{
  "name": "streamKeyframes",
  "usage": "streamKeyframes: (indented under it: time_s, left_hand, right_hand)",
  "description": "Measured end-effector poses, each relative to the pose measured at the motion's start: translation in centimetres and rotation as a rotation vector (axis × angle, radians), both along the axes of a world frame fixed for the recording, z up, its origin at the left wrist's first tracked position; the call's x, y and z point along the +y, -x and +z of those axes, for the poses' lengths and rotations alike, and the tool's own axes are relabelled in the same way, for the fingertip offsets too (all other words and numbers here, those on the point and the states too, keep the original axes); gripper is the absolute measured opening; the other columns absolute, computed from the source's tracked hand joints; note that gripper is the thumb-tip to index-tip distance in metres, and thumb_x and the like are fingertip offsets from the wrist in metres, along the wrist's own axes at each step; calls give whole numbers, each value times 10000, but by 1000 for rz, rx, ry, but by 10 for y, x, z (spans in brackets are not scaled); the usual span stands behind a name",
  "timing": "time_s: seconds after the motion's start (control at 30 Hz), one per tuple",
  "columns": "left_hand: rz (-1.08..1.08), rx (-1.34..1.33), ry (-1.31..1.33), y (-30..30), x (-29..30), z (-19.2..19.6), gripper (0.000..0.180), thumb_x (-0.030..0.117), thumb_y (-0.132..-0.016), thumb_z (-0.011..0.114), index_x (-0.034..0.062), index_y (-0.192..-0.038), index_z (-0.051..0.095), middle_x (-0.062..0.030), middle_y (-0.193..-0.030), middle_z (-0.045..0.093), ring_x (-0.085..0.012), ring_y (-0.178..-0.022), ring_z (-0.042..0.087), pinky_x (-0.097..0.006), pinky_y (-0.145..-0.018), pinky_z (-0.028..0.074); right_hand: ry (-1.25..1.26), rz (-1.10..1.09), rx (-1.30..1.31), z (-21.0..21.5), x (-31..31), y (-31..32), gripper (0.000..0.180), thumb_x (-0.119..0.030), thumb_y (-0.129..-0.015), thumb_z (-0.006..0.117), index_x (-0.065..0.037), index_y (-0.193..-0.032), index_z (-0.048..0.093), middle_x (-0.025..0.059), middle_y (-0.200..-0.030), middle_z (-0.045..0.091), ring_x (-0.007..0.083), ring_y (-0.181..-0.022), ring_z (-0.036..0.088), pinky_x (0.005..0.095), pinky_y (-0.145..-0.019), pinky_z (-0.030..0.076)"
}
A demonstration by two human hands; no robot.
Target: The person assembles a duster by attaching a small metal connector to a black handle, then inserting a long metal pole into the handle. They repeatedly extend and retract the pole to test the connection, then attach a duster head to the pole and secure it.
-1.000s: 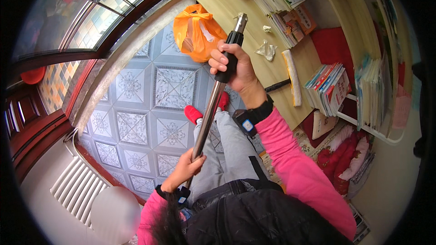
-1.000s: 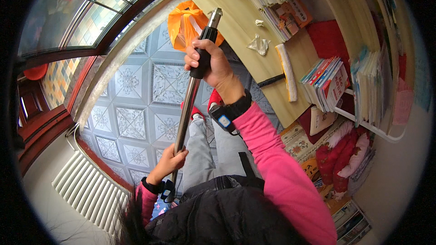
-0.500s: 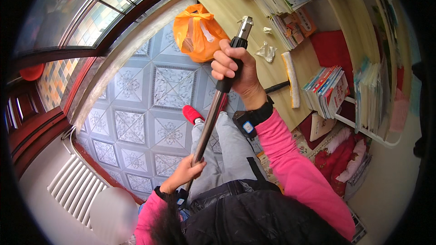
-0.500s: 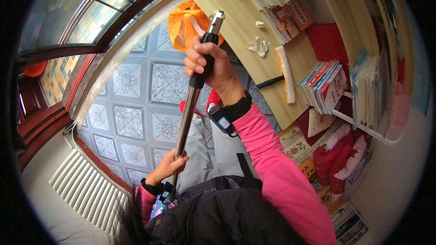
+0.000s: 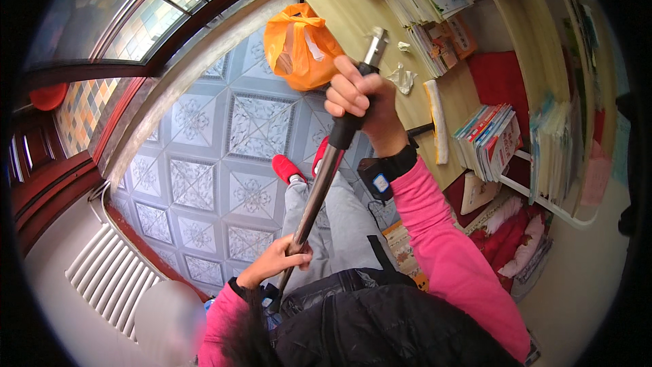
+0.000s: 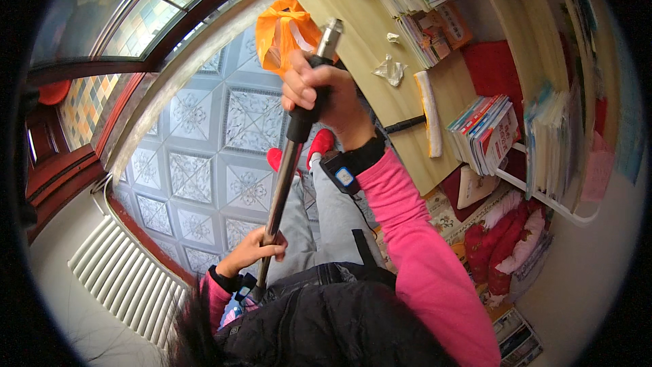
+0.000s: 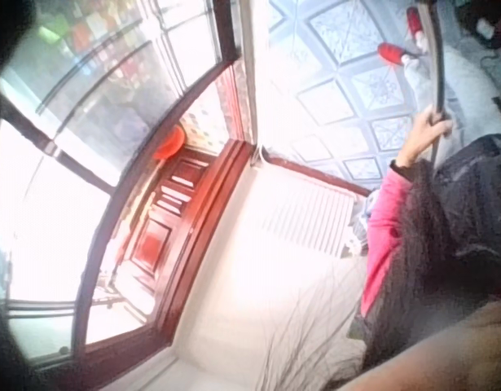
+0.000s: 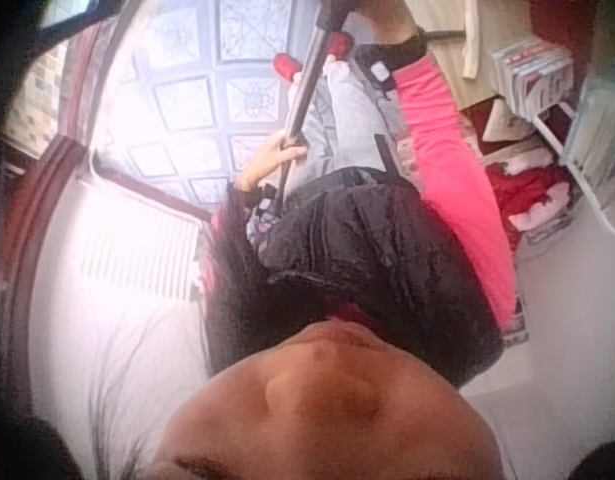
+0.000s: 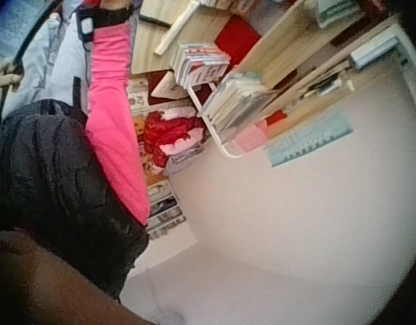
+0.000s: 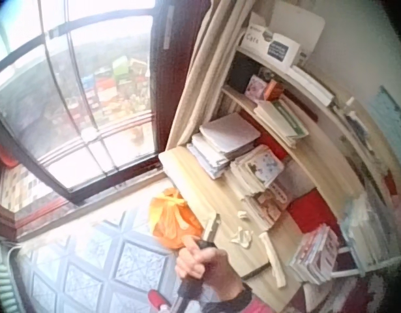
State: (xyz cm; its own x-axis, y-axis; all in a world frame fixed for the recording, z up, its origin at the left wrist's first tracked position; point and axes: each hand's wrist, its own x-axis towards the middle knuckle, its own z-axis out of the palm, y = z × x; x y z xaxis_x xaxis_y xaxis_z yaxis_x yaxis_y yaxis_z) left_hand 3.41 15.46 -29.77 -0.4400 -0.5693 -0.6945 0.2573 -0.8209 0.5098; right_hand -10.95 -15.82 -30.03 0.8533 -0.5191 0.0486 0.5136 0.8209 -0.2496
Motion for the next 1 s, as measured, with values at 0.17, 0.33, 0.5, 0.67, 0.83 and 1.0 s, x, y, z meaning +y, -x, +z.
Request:
streamKeyframes:
  time_s: [0.17, 0.33, 0.5, 0.67, 0.83, 1.0]
  left_hand:
    - [111, 206, -83, 9, -14, 9, 178, 160, -897, 620, 51, -845, 490, 5, -648, 517, -85, -569, 497, -257, -499, 393]
    - [-42, -78, -129, 9, -1, 8, 209, 166, -892, 604, 68, -763, 472, 30, -567, 462, -64, -480, 428, -245, -424, 315]
    - [-45, -704, 124, 27, 8, -7, 157, 130, -802, 649, 15, -815, 543, -93, -541, 465, -104, -494, 460, -304, -478, 409]
    - [67, -872, 268, 24, 11, -8, 154, 93, -762, 651, 7, -830, 543, -193, -571, 485, -334, -485, 522, -332, -506, 439]
    - [94, -971, 268, 29, 11, -11, 171, 86, -761, 643, 4, -780, 493, -222, -571, 470, -431, -538, 482, -358, -481, 435]
    - [110, -1035, 291, 28, 12, -16, 195, 83, -765, 639, 7, -753, 460, -233, -566, 469, -454, -560, 481, -371, -458, 419]
  right_hand:
    - [-122, -2, -211, 0, 0, -7, 190, -132, -902, 472, -126, -725, 405, -49, -531, 367, 105, -505, 428, 311, -635, 453]
    - [-113, -150, 89, 19, 6, 1, 206, -133, -913, 453, -136, -723, 373, -57, -512, 357, 88, -449, 391, 290, -536, 417]
    - [-10, -230, 402, 35, 24, -4, 201, -109, -877, 479, -137, -716, 361, -40, -499, 346, 95, -407, 364, 292, -484, 406]
    - [-40, -303, 389, 41, 27, -11, 214, -122, -826, 581, -122, -683, 422, -18, -507, 365, 120, -417, 419, 318, -480, 420]
    - [-68, -352, 512, 41, 29, -17, 169, -119, -819, 597, -105, -699, 478, -11, -522, 402, 122, -432, 447, 316, -471, 424]
    - [-98, -404, 583, 37, 29, -20, 155, -121, -812, 603, -93, -707, 493, -7, -527, 416, 126, -431, 448, 314, -472, 427]
